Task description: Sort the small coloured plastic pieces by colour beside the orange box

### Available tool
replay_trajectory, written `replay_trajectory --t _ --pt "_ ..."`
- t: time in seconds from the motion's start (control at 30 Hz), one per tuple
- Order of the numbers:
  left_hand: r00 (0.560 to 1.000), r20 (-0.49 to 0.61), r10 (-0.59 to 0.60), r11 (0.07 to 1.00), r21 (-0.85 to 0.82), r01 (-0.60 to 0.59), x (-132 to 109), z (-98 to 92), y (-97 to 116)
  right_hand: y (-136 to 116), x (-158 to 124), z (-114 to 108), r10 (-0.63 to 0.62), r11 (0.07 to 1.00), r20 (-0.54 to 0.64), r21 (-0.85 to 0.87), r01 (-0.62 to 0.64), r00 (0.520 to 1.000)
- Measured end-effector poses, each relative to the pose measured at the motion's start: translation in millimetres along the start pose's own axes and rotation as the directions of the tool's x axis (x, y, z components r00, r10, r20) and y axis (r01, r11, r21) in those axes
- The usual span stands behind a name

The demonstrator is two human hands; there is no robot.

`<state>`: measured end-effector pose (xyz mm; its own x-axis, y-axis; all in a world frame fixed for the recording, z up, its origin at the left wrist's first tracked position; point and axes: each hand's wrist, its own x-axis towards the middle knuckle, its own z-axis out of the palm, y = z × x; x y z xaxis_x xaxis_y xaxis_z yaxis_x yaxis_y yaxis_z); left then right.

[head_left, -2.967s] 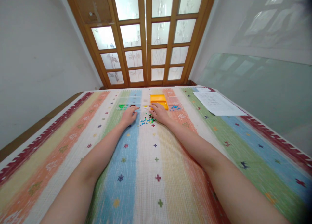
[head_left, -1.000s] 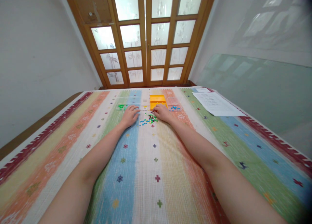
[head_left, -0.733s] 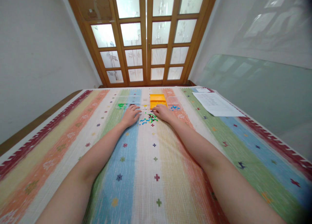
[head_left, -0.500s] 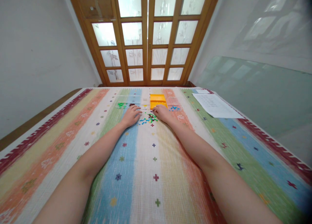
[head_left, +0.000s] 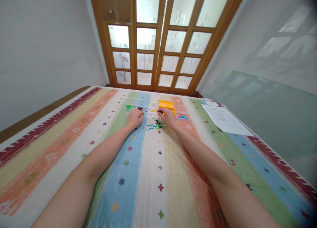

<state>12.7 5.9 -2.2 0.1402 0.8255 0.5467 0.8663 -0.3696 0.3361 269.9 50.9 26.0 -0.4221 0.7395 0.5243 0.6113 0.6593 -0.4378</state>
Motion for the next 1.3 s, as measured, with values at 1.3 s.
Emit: replay_trajectory --t 1.3 --pt "0.846 0.329 0.419 0.903 -0.056 -0.426 0.5 4.5 31.9 33.9 -27.8 -0.9 -0.031 0.999 -0.085 -0.017 0.03 0.996"
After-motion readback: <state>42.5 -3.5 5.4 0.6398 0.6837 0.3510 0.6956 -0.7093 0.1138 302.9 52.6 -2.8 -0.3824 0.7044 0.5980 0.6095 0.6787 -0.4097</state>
